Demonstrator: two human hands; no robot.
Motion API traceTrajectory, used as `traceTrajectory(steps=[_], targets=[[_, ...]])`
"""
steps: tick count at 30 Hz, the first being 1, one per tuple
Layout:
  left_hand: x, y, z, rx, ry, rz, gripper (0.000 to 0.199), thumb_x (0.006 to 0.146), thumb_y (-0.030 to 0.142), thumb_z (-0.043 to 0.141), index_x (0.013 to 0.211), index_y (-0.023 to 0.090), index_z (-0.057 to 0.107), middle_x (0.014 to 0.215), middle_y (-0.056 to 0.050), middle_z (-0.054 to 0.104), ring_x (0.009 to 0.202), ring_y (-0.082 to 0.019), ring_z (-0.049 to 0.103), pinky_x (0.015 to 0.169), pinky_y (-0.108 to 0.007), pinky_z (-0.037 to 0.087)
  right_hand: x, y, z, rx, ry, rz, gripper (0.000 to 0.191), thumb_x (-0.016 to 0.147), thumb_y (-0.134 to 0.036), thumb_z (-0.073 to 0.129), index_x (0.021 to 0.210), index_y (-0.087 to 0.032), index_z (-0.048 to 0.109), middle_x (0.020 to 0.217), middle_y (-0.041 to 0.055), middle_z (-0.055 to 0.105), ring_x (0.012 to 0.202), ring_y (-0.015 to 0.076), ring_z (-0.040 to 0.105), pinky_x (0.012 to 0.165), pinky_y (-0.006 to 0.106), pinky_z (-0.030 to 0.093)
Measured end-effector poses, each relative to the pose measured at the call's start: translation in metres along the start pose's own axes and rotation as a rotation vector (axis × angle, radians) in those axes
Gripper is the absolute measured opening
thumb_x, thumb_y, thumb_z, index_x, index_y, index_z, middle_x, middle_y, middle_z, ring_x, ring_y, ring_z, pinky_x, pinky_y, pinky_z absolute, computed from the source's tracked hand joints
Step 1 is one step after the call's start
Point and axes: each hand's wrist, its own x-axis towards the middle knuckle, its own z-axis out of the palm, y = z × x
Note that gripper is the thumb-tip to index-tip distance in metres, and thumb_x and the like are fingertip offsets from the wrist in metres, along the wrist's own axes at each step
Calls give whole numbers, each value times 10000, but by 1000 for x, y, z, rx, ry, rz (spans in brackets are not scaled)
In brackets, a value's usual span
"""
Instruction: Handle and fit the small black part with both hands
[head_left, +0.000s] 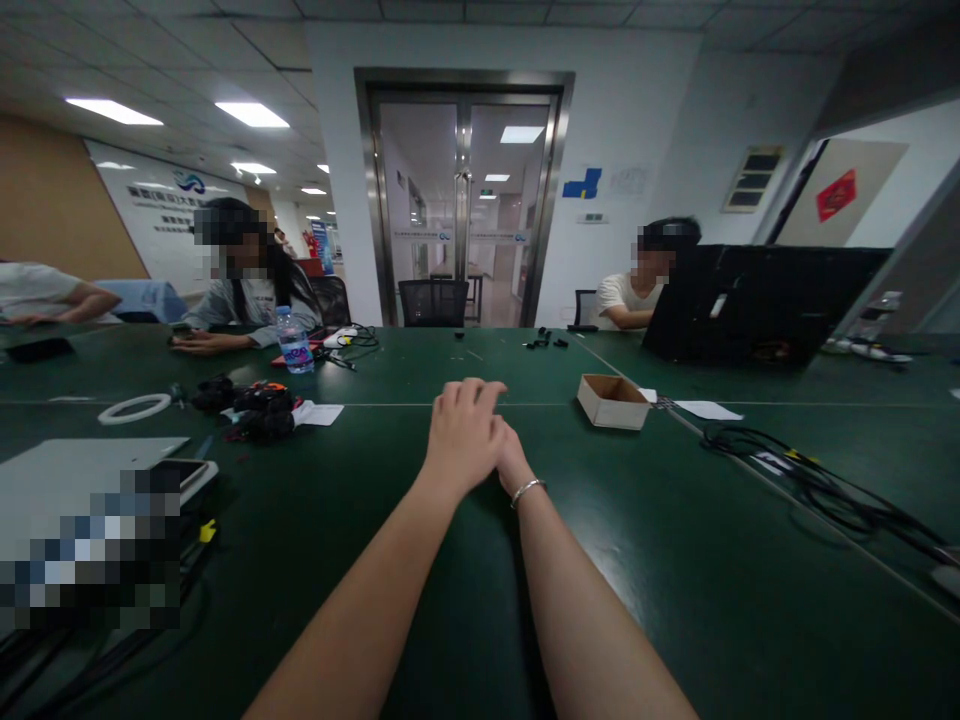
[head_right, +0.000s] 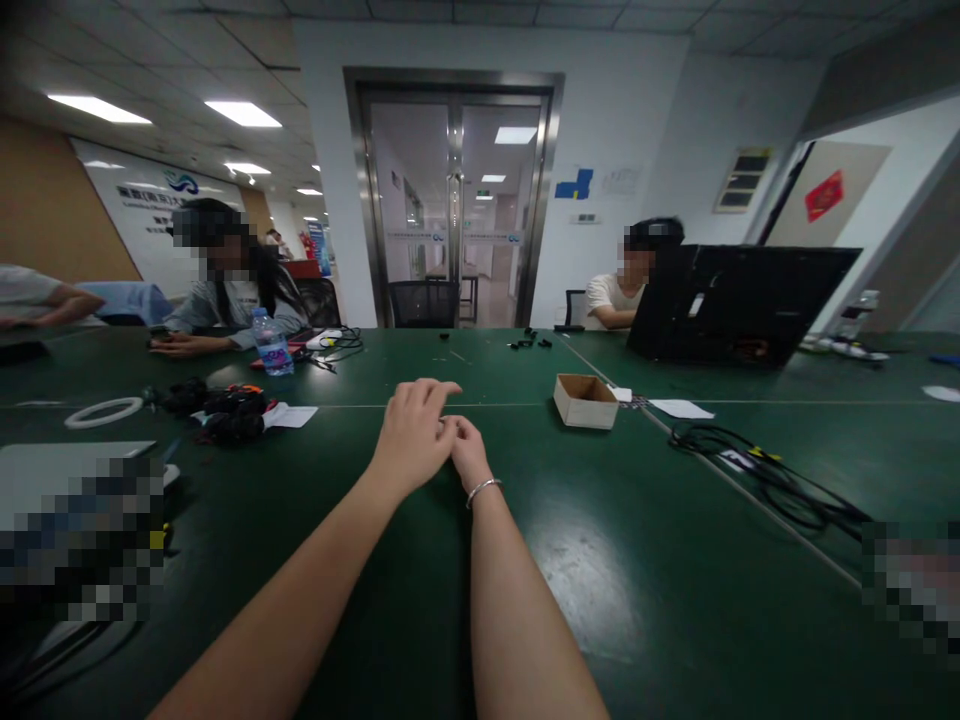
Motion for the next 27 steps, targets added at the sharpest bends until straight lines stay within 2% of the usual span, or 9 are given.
traceTrajectory(steps=[3,4,6,9,11,14,20,24,27], targets=[[-13,-51,34,-42,39,-423,284,821,284,535,1099,232,565,1130,-122,543,1086,-301,455,909,-437,379,1,0,-1,98,-157,112,368,611,-438,739,852,-181,635,597,-17,574,499,124,521,505,254,459],[-21,-64,43,-124,31,-509,267,845,314,505,1089,226,569,1110,-120,551,1058,-283,485,904,-423,389,1,0,-2,117,-184,137,376,600,-417,748,867,-179,633,594,-24,572,489,113,510,500,243,450],[-35,-81,58,-314,-40,-579,261,880,362,445,1056,227,582,1057,-98,576,974,-240,541,862,-371,418,1,0,-3,120,-188,145,354,587,-377,758,856,-181,636,596,-32,570,492,105,510,500,231,444],[-47,-92,67,-508,-179,-567,260,881,410,441,986,237,604,932,-50,620,834,-198,576,776,-311,441,0,0,-4,105,-187,133,321,590,-336,757,853,-188,647,604,-34,577,508,109,524,514,235,456],[-47,-94,68,-583,-205,-560,278,873,440,452,979,236,607,893,-34,630,775,-182,578,728,-286,446,-1,0,-4,113,-191,138,323,595,-330,754,866,-188,651,608,-34,582,510,109,529,517,238,461],[-44,-95,68,-628,-155,-570,298,880,441,434,963,217,612,903,-39,627,767,-170,574,681,-260,444,-1,0,-5,129,-200,150,322,593,-321,759,865,-183,653,604,-38,577,511,106,533,521,234,462],[-42,-105,75,-634,-74,-558,242,870,306,431,911,185,636,919,-59,628,802,-167,571,665,-250,446,0,-1,-5,117,-196,155,340,594,-324,769,877,-174,656,617,-25,594,517,108,545,503,222,453],[-40,-104,74,-747,-51,-475,215,807,205,473,941,176,639,990,-66,643,933,-172,587,795,-270,463,-1,-2,-4,122,-157,143,391,638,-428,750,894,-169,607,518,-43,567,421,98,501,440,204,397],[-38,-99,69,-837,-64,-548,266,744,173,518,985,178,631,1010,-65,650,915,-166,602,752,-251,469,0,-2,-3,123,-136,153,409,664,-512,715,847,-172,580,454,-52,531,379,100,480,406,199,354]])
